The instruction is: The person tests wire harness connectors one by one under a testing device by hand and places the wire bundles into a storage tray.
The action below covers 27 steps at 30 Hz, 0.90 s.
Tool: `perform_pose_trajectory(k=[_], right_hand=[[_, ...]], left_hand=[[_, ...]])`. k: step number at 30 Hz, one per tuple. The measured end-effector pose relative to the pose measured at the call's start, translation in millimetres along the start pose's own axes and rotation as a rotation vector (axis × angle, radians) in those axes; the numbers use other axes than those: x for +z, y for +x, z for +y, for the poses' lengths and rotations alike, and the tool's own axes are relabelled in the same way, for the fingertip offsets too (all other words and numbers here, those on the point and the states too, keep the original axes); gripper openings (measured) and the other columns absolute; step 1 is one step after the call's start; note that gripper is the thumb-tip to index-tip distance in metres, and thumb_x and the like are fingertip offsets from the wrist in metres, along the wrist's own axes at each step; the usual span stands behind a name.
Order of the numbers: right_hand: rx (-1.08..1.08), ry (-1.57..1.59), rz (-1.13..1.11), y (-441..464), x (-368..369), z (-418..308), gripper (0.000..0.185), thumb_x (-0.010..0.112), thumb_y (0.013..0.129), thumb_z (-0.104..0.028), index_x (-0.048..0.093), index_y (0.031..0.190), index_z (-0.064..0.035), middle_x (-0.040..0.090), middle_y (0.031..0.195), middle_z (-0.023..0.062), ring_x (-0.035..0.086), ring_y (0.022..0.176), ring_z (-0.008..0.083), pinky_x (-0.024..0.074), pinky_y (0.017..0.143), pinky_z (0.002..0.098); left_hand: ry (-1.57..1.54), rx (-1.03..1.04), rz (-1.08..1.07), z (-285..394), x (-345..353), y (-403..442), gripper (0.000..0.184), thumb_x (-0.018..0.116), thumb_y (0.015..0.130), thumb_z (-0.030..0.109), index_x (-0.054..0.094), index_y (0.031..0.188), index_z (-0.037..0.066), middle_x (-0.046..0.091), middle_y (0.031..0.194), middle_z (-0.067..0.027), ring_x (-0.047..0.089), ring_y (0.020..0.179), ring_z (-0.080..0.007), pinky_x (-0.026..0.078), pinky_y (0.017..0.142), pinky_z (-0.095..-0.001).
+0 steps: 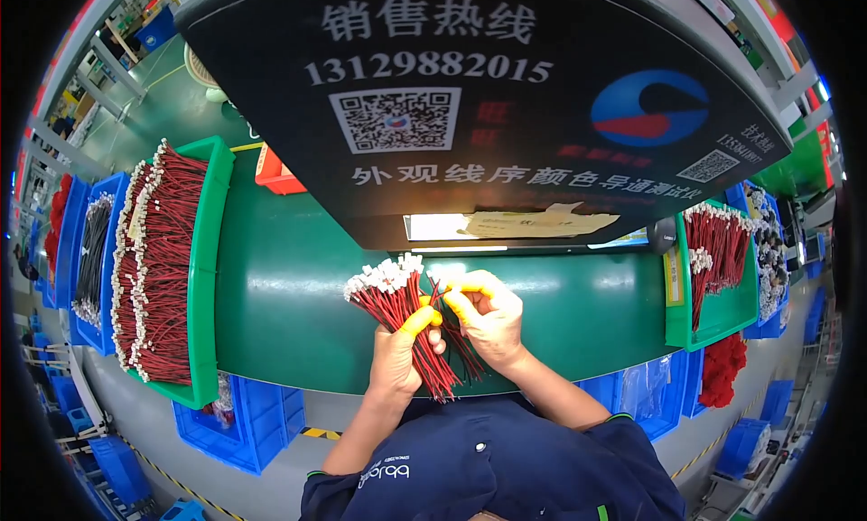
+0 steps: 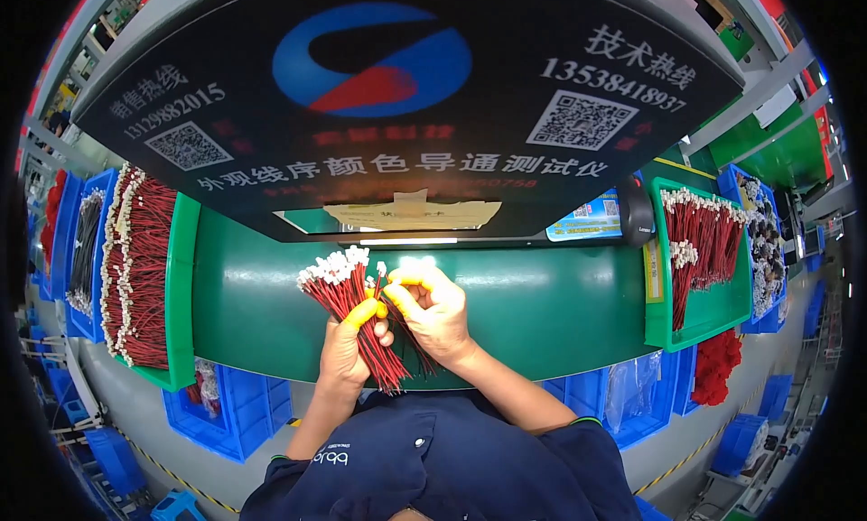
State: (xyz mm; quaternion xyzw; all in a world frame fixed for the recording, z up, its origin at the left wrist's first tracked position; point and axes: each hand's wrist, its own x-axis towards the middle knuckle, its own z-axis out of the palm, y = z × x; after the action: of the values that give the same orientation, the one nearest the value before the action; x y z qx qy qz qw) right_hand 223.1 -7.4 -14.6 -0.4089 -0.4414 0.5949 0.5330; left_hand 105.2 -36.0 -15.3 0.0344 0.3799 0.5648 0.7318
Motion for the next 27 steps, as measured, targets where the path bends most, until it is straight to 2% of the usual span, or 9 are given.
perform_pose_trajectory(k=[1,6,8,10,12,14,20,26,27], right_hand=[[-0.113,0.040,-0.008,-0.2,2.3,1.1,0.010,0.054,0.079,0.001,0.054,0.089,0.0028,0.053,0.078,0.0042,0.055,0.059,0.0073,0.0450,0.050,0.0172],[-0.151,-0.157,-0.239,1.9,1.4,-2.8,0.012,0.048,0.079,0.006,0.053,0.090,0.0030,0.046,0.085,0.0096,0.053,0.052,0.0113,0.0440,0.043,0.0209],[-0.036,-0.039,-0.146,3.9,1.1,-3.3,0.004,0.052,0.080,-0.002,0.054,0.081,0.0005,0.051,0.073,0.0045,0.051,0.050,0.0071,0.0423,0.042,0.0185],[0.432,0.130,-0.055,14.0,-7.2,-15.8,0.014,0.049,0.083,-0.015,0.052,0.077,-0.0028,0.049,0.065,0.0008,0.042,0.044,0.0044,0.0329,0.035,0.0162],[0.652,0.455,0.000,27.5,-20.3,-10.3,0.018,0.048,0.084,-0.018,0.050,0.076,-0.0025,0.048,0.065,0.0005,0.036,0.042,0.0030,0.0284,0.033,0.0164],[0.738,0.622,-0.025,34.4,-30.4,-8.1,0.019,0.045,0.086,-0.020,0.049,0.076,-0.0043,0.047,0.065,0.0007,0.031,0.041,0.0022,0.0247,0.031,0.0153],[0.677,0.634,-0.025,36.3,-30.3,-3.0,0.017,0.044,0.087,-0.020,0.048,0.080,-0.0042,0.047,0.067,0.0005,0.031,0.043,0.0024,0.0250,0.033,0.0147],[0.640,0.631,-0.029,32.4,-33.7,-3.9,0.014,0.049,0.084,-0.017,0.051,0.084,-0.0027,0.049,0.067,0.0000,0.034,0.045,0.0018,0.0278,0.035,0.0153],[0.537,0.192,-0.080,28.6,-27.3,-13.8,0.016,0.052,0.082,-0.016,0.053,0.088,-0.0016,0.050,0.068,-0.0002,0.035,0.047,0.0010,0.0288,0.036,0.0156]], left_hand=[[-0.001,0.001,0.000,-0.4,-0.2,0.3,0.016,0.055,0.077,0.005,0.051,0.092,0.005,0.054,0.072,-0.0063,0.049,0.053,-0.0141,0.041,0.044,-0.0266],[-0.036,-0.007,-0.062,-4.4,-6.1,4.5,0.015,0.051,0.080,0.011,0.051,0.093,0.003,0.054,0.072,-0.0066,0.051,0.055,-0.0151,0.043,0.045,-0.0266],[-0.044,-0.019,-0.065,-5.1,-6.3,6.5,0.016,0.050,0.080,0.013,0.051,0.093,0.002,0.055,0.072,-0.0074,0.053,0.057,-0.0161,0.045,0.047,-0.0266],[-0.086,-0.095,0.127,-2.1,-2.0,5.6,0.017,0.050,0.080,0.013,0.051,0.092,0.002,0.056,0.072,-0.0084,0.054,0.059,-0.0174,0.046,0.051,-0.0282],[-0.096,-0.044,0.025,1.6,-10.0,2.0,0.017,0.052,0.079,0.012,0.052,0.094,0.004,0.056,0.073,-0.0092,0.054,0.060,-0.0181,0.047,0.052,-0.0316],[-0.092,0.010,-0.041,7.5,-12.9,-2.5,0.013,0.052,0.079,0.005,0.050,0.092,0.003,0.056,0.074,-0.0108,0.054,0.058,-0.0177,0.047,0.051,-0.0288],[-0.049,-0.038,-0.036,11.1,-7.6,-2.6,0.016,0.056,0.076,0.001,0.051,0.092,0.003,0.056,0.073,-0.0090,0.054,0.058,-0.0150,0.045,0.048,-0.0260],[0.061,0.050,0.062,6.5,6.7,-0.6,0.012,0.061,0.071,0.000,0.054,0.080,0.000,0.055,0.065,-0.0067,0.054,0.051,-0.0134,0.045,0.044,-0.0235],[0.090,0.062,0.072,4.9,6.0,0.3,0.012,0.061,0.071,-0.001,0.054,0.081,0.000,0.056,0.066,-0.0068,0.054,0.051,-0.0132,0.045,0.044,-0.0234]])
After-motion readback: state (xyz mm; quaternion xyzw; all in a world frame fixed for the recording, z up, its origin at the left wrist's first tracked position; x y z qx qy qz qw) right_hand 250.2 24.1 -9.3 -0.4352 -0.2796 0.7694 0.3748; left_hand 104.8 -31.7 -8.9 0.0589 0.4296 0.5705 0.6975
